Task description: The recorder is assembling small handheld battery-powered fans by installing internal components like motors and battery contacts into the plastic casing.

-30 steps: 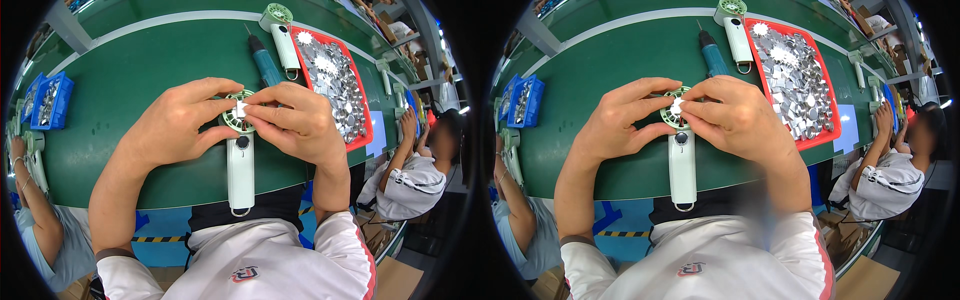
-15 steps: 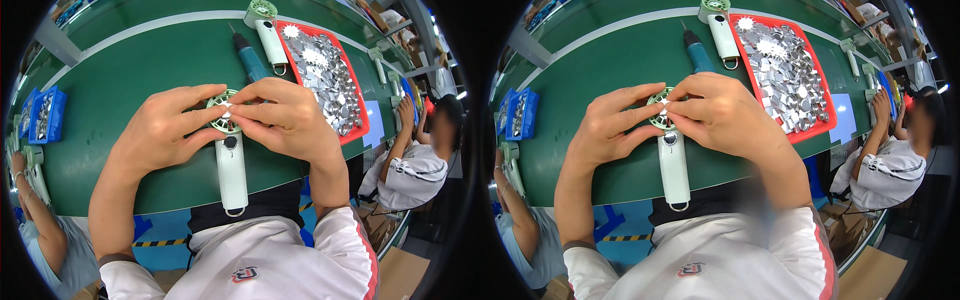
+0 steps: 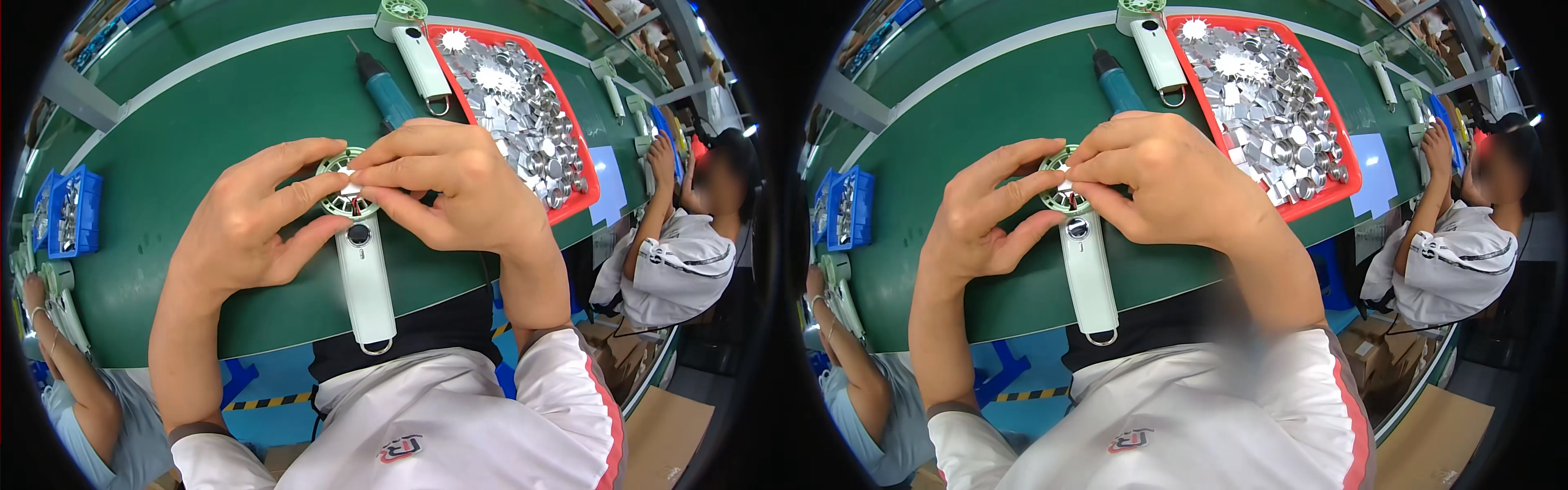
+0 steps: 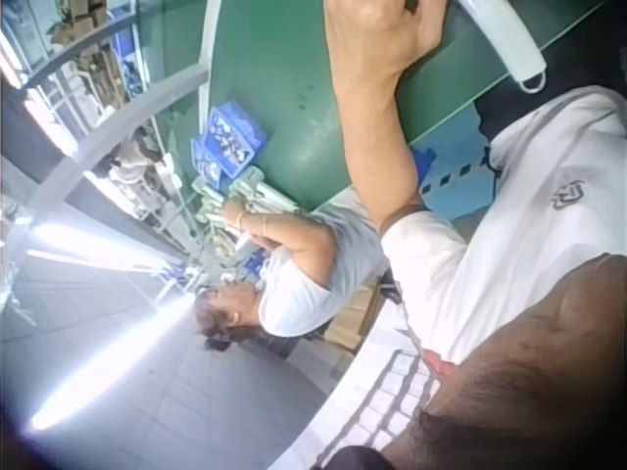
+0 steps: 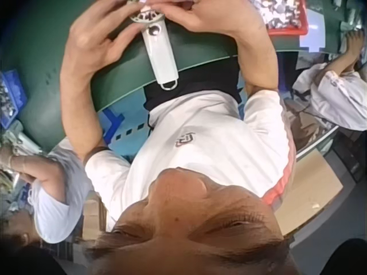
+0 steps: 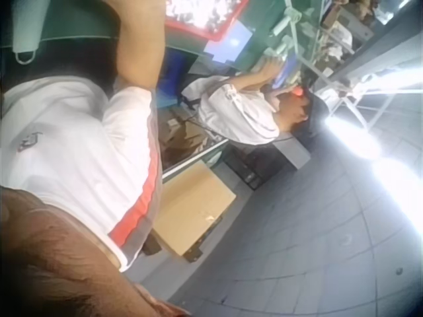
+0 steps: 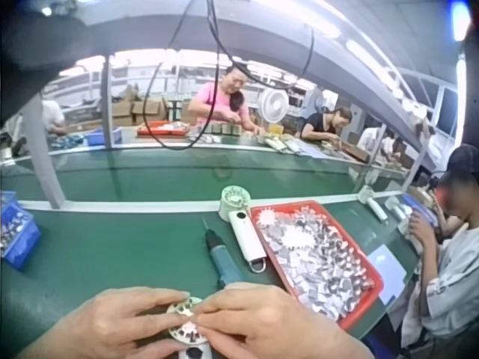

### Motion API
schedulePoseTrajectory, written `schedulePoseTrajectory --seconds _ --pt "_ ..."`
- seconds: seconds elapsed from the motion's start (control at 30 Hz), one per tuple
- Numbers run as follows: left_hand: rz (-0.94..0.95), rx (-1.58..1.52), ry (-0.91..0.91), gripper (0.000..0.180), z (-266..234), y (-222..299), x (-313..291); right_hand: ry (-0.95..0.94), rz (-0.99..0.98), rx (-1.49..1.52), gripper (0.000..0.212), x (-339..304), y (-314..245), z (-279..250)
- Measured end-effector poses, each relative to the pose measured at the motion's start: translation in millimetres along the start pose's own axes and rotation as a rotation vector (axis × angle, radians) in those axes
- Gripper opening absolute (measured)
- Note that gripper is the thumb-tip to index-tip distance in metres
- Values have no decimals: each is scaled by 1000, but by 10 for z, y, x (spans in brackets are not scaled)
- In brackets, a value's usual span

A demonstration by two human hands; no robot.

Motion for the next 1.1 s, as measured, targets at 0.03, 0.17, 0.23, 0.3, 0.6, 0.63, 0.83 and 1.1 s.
schedulePoseTrajectory --seconds 0.03,0.17,0.23,0.3,0.6,0.63,0.83,1.1 --pt "-20 -15 -16 41 0 -6 1 6 1 -5 17 2 -6 2" --pt "-42 -37 -24 38 -6 -15 7 19 -4 3 17 13 -4 6" --pt "-49 -57 -21 40 -13 -14 15 20 35 -31 18 33 -21 0" --pt "-48 -64 -14 42 -5 -26 3 25 40 -38 19 40 -29 9" --pt "-43 -77 -7 47 -8 -44 10 10 94 -67 20 55 -15 20" --pt "-43 -79 -6 47 -7 -44 11 9 91 -65 20 54 -14 23" --pt "-46 -77 -3 47 -12 -46 2 13 40 -199 20 52 -109 55" --pt "-40 -81 -3 45 -3 -47 2 -24 5 -108 22 44 -54 -12"
Point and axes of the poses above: each hand's wrist, its own x-axis towards the middle knuckle, its own z-axis out of the palm, y = z × x, the point moved 6 cm from there along x, towards the middle knuckle, and after that the axes turned 3 degrees about z, right-handed, at the moved point
